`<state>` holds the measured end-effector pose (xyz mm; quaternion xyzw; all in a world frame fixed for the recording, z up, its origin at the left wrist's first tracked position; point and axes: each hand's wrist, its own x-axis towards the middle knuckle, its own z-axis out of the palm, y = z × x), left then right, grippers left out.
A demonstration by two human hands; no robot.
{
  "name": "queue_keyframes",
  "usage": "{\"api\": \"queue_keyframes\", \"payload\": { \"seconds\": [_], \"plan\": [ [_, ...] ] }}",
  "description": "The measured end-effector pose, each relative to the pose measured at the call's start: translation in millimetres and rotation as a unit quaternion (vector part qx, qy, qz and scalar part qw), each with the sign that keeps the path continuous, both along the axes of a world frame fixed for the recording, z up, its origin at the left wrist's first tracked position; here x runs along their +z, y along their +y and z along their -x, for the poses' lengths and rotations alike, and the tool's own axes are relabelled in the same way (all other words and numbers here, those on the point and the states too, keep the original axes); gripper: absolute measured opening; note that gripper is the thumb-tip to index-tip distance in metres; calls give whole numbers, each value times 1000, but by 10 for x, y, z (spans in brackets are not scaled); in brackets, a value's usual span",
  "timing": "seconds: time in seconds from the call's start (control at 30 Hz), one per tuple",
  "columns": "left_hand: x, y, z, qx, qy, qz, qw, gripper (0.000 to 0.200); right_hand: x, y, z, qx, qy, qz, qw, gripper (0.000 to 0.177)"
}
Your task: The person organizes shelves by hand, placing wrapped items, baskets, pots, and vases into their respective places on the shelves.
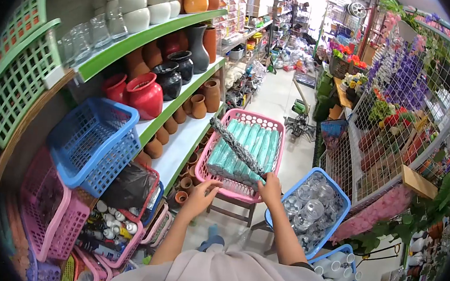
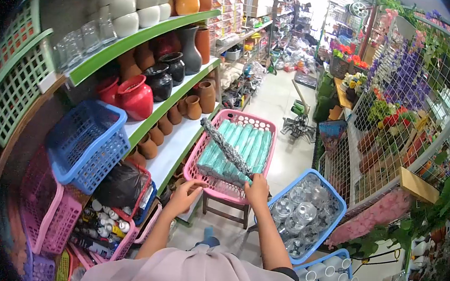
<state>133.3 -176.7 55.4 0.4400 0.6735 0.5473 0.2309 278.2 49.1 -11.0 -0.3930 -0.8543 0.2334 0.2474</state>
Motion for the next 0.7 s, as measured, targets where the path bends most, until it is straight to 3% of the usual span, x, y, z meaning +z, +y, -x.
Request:
{"api": "queue_keyframes", "payload": {
  "seconds": [0.03, 0.13, 0.2, 0.27, 0.3, 0.33, 0.4, 0.43, 0.47, 0.53, 0.57, 0.7],
  "plan": [
    [-71, 118, 78, 11, 23, -3, 1000, 22, -2, 12, 50, -7, -62, -26, 998, 30],
    [-231, 412, 320, 60, 36, 66, 995, 22, -59, 115, 178, -11, -101, -7, 995, 36],
    [-456, 621, 550, 61, 24, 53, 996, 22, -90, 189, 192, -4, -73, 26, 997, 41],
    [-517, 825, 758, 67, 53, 94, 992, 22, -29, 208, 201, 0, 40, 154, 987, 44],
    [-630, 945, 861, 63, 56, 80, 993, 23, -88, 240, 207, -1, 111, 279, 954, 47],
    [-691, 1091, 940, 55, 57, 80, 994, 23, -136, 219, 208, -9, 113, 278, 954, 47],
    [-856, 1384, 1050, 53, 127, 128, 982, 25, -214, 159, 239, -51, 225, 381, 895, 45],
    [-982, 1551, 1135, 32, 111, 149, 982, 33, 103, 15, 243, -72, 228, 396, 886, 39],
    [-1117, 1697, 1185, 22, 110, 150, 982, 33, 57, 26, 235, -82, 229, 395, 886, 39],
    [-1211, 1938, 1190, 49, 233, 202, 950, 45, 0, 22, 215, -69, 289, 433, 851, 32],
    [-1256, 2031, 1191, 58, 236, 238, 940, 52, -4, 43, 186, -75, 331, 481, 809, 26],
    [-1134, 2211, 1178, 83, 282, 292, 910, 57, -90, 137, 148, -102, 410, 499, 757, 24]
  ]
}}
